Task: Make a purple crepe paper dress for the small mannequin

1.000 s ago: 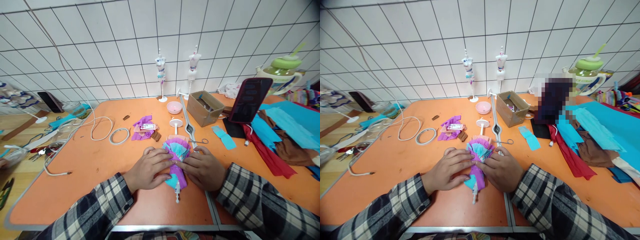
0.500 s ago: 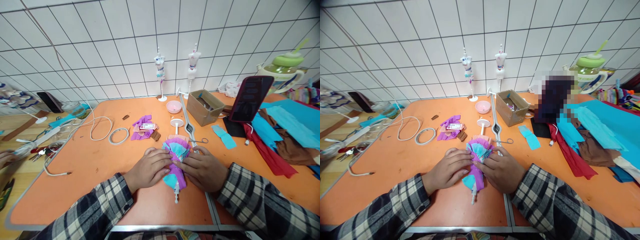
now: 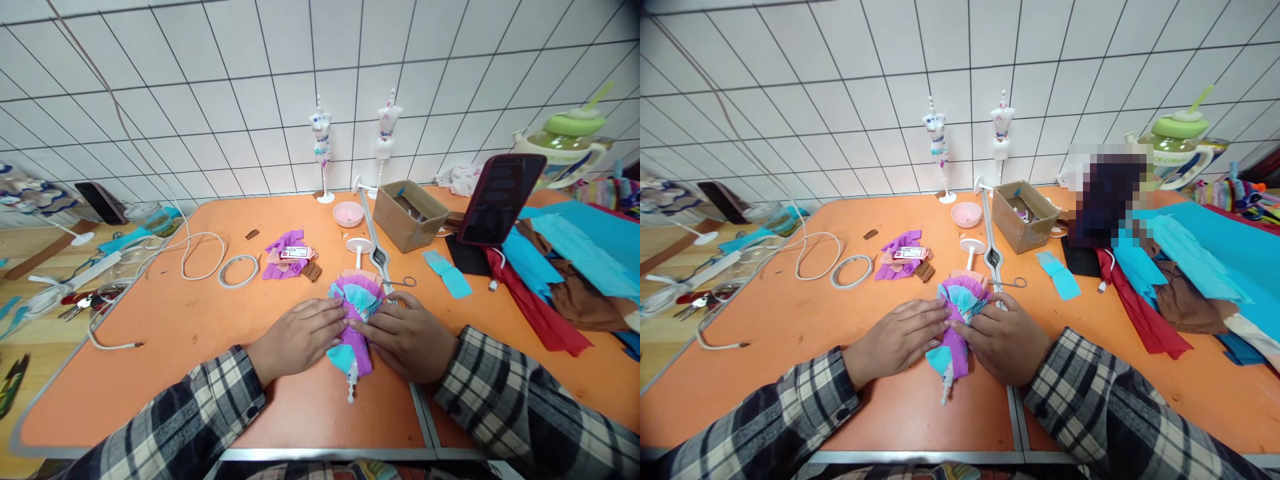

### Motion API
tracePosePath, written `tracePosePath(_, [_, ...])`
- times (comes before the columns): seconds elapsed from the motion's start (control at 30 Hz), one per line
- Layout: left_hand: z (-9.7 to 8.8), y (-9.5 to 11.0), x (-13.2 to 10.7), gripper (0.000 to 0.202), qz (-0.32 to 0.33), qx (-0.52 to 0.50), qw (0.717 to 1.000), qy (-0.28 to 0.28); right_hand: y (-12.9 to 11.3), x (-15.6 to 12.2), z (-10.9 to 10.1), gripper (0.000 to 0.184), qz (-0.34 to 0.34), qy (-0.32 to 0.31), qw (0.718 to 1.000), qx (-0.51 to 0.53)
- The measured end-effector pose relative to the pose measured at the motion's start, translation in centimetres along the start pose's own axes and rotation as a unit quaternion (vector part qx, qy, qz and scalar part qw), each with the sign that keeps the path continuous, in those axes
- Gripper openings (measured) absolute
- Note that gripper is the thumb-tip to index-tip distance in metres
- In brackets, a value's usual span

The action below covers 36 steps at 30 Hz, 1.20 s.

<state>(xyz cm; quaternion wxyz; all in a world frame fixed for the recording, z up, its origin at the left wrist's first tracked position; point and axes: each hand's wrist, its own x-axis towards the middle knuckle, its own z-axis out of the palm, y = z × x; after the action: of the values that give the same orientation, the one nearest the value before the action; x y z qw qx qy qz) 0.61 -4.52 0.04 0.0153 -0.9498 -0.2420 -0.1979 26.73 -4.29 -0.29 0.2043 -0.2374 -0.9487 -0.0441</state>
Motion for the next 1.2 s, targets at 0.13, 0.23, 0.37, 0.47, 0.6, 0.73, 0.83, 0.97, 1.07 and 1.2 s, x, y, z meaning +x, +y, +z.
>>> tracePosePath(0.13, [0.2, 0.1, 0.0, 0.03, 0.0, -0.008, 1.0, 0.003, 0.4, -0.3, 0.1, 0.04, 0.011, 0.001, 0.999, 0.036])
tracePosePath(0.23, [0.3, 0.0, 0.1, 0.029, -0.002, -0.013, 1.0, 0.014, 0.5, -0.4, 0.1, 0.045, 0.012, -0.011, 0.999, 0.043])
tracePosePath(0.37, [0.3, 0.0, 0.2, 0.028, 0.005, -0.008, 0.999, 0.03, 0.5, -0.5, 0.1, 0.049, 0.012, -0.016, 0.999, 0.047])
tracePosePath(0.47, [0.3, 0.1, 0.2, 0.028, 0.006, -0.005, 0.999, 0.031, 0.6, -0.5, 0.0, 0.049, 0.007, -0.015, 0.998, 0.054])
tracePosePath(0.6, [0.4, 0.2, 0.1, 0.029, 0.001, -0.011, 1.0, 0.022, 0.9, -0.7, 0.0, 0.048, 0.003, -0.021, 0.998, 0.051])
tracePosePath(0.73, [0.5, 0.1, 0.0, 0.034, -0.006, -0.022, 1.0, 0.003, 1.0, -0.9, -0.3, 0.047, -0.001, -0.026, 0.999, 0.038])
tracePosePath(0.83, [0.6, 0.2, 0.1, 0.038, -0.012, -0.031, 0.999, -0.013, 0.5, -0.6, -0.5, 0.044, 0.012, -0.02, 1.0, 0.019])
tracePosePath(0.97, [0.7, 0.5, 0.1, 0.036, -0.038, -0.058, 0.997, -0.015, -0.7, 0.0, -0.5, 0.037, 0.024, -0.009, 0.999, -0.043])
tracePosePath(1.07, [0.8, 0.7, 0.0, 0.043, -0.07, -0.089, 0.994, -0.007, -1.1, 0.2, -0.2, 0.034, 0.032, 0.006, 0.997, -0.073])
tracePosePath(1.2, [1.0, 0.7, -0.3, 0.051, -0.083, -0.102, 0.991, -0.002, -0.4, -0.3, 0.0, 0.039, 0.021, 0.02, 0.999, -0.026])
